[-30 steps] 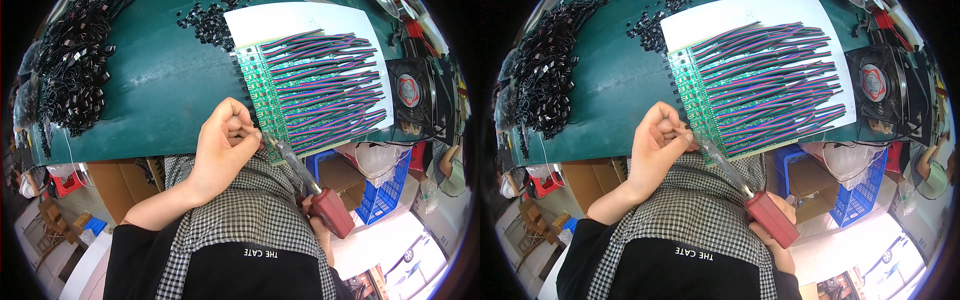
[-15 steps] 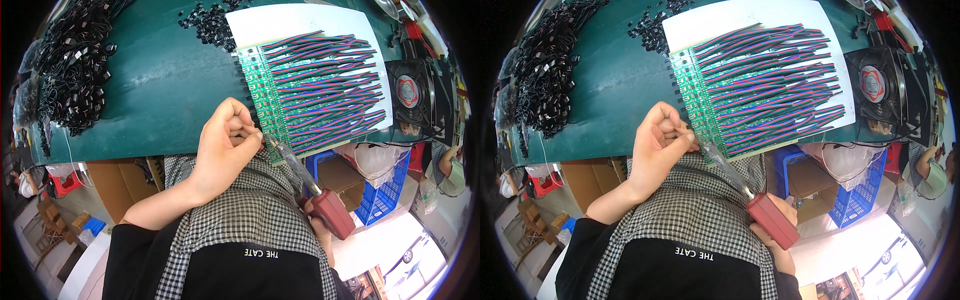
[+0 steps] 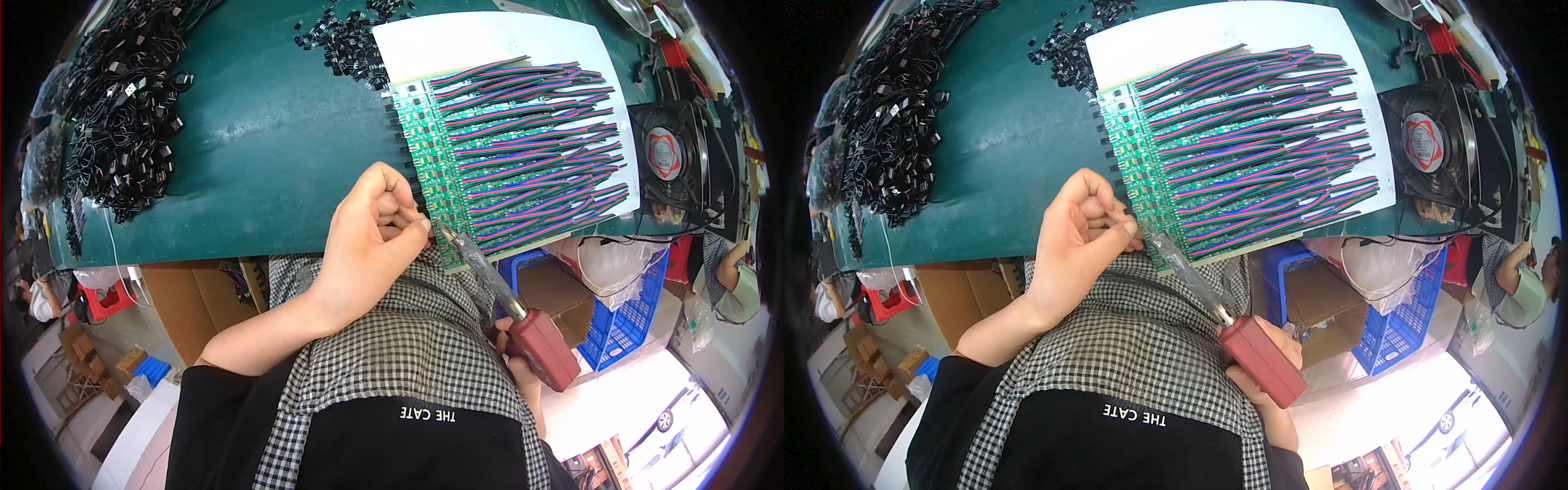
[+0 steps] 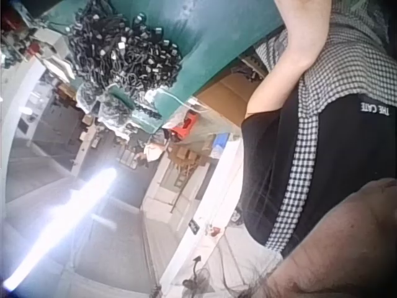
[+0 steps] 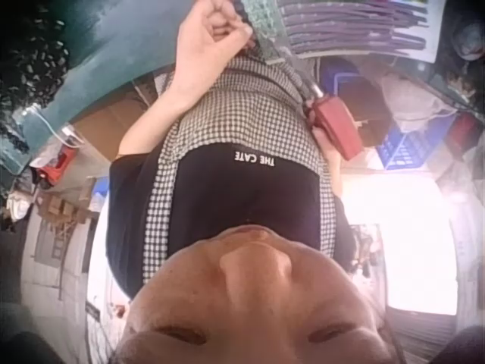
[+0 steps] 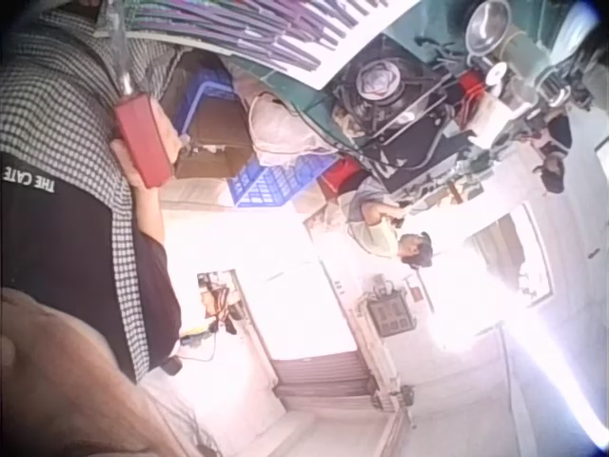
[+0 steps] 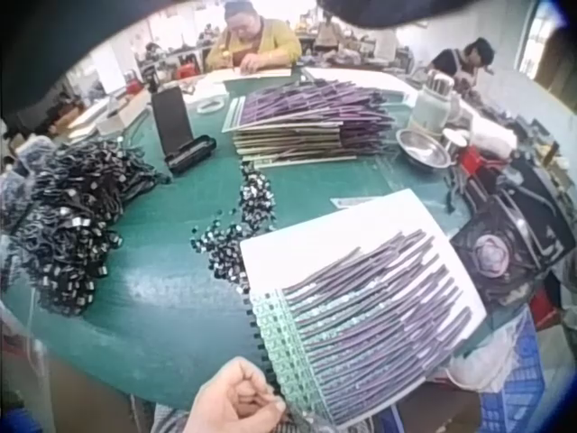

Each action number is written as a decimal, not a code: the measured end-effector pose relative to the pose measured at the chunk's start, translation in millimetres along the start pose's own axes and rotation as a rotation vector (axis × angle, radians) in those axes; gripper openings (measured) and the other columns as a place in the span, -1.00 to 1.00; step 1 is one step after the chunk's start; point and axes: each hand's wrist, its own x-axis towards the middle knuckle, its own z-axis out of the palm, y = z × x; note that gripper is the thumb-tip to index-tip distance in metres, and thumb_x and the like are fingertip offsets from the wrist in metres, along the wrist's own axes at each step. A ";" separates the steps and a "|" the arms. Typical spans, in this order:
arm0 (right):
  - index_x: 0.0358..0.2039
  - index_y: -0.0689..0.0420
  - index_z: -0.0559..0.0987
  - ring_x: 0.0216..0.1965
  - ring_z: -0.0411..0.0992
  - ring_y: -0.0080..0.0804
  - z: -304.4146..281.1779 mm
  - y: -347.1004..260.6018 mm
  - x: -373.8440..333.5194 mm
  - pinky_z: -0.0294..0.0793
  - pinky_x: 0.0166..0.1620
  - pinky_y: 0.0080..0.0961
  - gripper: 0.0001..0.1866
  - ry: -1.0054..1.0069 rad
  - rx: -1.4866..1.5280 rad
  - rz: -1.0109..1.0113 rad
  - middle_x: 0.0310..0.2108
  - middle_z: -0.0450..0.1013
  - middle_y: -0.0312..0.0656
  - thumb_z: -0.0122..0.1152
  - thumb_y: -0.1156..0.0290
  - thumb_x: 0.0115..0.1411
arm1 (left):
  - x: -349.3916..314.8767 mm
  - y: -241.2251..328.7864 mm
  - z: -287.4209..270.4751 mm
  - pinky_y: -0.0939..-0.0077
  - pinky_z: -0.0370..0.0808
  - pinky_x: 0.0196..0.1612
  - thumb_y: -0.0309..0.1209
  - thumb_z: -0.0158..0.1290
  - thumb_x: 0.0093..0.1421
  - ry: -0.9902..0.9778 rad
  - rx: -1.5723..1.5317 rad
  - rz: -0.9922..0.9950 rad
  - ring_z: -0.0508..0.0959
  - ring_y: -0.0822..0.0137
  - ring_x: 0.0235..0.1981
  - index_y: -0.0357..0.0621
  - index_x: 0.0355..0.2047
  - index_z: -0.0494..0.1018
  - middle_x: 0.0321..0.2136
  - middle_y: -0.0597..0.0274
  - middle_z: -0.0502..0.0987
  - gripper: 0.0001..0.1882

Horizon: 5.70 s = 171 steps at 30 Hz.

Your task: The person solders multiple bundled wires and connectors onto an array of PCBs using a soldering gun.

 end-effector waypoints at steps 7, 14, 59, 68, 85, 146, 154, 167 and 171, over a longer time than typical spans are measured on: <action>-0.40 0.17 0.51 -0.56 0.45 -0.35 -4.2 -21.5 14.4 0.38 -0.49 -0.49 -0.56 -0.053 -0.223 0.021 -0.49 0.49 -0.20 0.42 0.18 -0.22 | -1.4 0.9 -0.9 0.63 0.49 -0.31 -0.70 -0.07 0.08 0.019 0.030 0.011 0.49 0.49 -0.40 -0.17 -0.36 0.15 -0.46 0.28 0.41 -0.78; -0.20 0.32 0.34 -0.64 0.28 -0.49 17.3 -42.1 23.1 0.21 -0.56 -0.60 -0.22 0.141 0.474 0.071 -0.34 0.36 -0.12 0.23 -0.21 -0.09 | -1.4 18.2 -6.8 0.67 0.44 -0.37 -0.63 0.00 0.10 -0.038 0.280 0.009 0.47 0.56 -0.42 -0.19 -0.26 0.19 -0.47 0.27 0.43 -0.75; -0.32 0.17 0.56 -0.42 0.49 -0.32 1.6 -1.7 -2.4 0.43 -0.31 -0.43 -0.30 -0.019 0.063 0.084 -0.47 0.50 -0.23 0.27 -0.25 -0.22 | -11.2 5.1 5.8 0.63 0.49 -0.33 -0.66 -0.07 0.14 -0.037 0.146 -0.003 0.51 0.46 -0.43 -0.19 -0.25 0.15 -0.48 0.22 0.46 -0.77; -0.21 0.24 0.53 -0.26 0.49 -0.18 -0.3 17.5 -11.2 0.45 -0.17 -0.36 -0.20 -0.037 0.057 0.071 -0.29 0.51 -0.13 0.29 -0.26 -0.23 | -9.5 4.6 6.1 0.65 0.48 -0.35 -0.68 -0.06 0.13 -0.027 0.138 -0.018 0.51 0.48 -0.45 -0.17 -0.28 0.13 -0.49 0.25 0.43 -0.75; -0.19 0.28 0.51 -0.30 0.51 -0.22 -2.7 2.1 -6.2 0.47 -0.21 -0.40 -0.23 -0.021 0.131 0.064 -0.31 0.51 -0.11 0.38 -0.14 -0.24 | -9.0 0.7 6.8 0.67 0.49 -0.37 -0.67 -0.07 0.14 -0.020 0.120 0.018 0.49 0.51 -0.47 -0.17 -0.32 0.13 -0.47 0.26 0.40 -0.78; -0.19 0.34 0.36 -0.61 0.29 -0.51 15.0 -43.0 16.7 0.26 -0.52 -0.60 -0.23 0.141 0.520 0.165 -0.46 0.35 -0.19 0.26 -0.16 -0.10 | 127.0 84.6 -144.9 0.64 0.32 -0.50 -0.52 0.10 0.03 0.180 1.153 0.527 0.34 0.54 -0.58 -0.28 -0.40 0.47 -0.61 0.35 0.40 -0.88; -0.18 0.32 0.34 -0.59 0.29 -0.52 16.2 -47.8 15.1 0.41 -0.44 -0.47 -0.24 0.159 0.560 0.156 -0.45 0.33 -0.19 0.27 -0.15 -0.10 | 129.8 98.7 -147.6 0.59 0.33 -0.47 -0.55 0.07 0.01 -0.001 1.223 0.472 0.33 0.50 -0.59 -0.33 -0.44 0.40 -0.65 0.27 0.38 -0.89; -0.18 0.33 0.34 -0.59 0.31 -0.50 12.3 -46.1 16.8 0.42 -0.47 -0.48 -0.27 0.113 0.558 0.118 -0.32 0.35 -0.16 0.27 -0.11 -0.08 | 116.6 103.8 -149.8 0.43 0.43 -0.37 -0.55 0.01 -0.05 0.111 1.420 0.575 0.51 0.20 -0.51 -0.37 -0.45 0.46 -0.56 0.03 0.50 -0.86; -0.20 0.36 0.36 -0.59 0.31 -0.51 14.8 -47.0 19.9 0.37 -0.49 -0.53 -0.23 0.105 0.551 0.097 -0.35 0.37 -0.17 0.26 -0.16 -0.08 | 102.5 104.3 -153.8 0.58 0.43 -0.36 -0.53 0.04 0.02 0.140 1.069 0.558 0.49 0.46 -0.47 -0.35 -0.37 0.49 -0.53 0.20 0.54 -0.84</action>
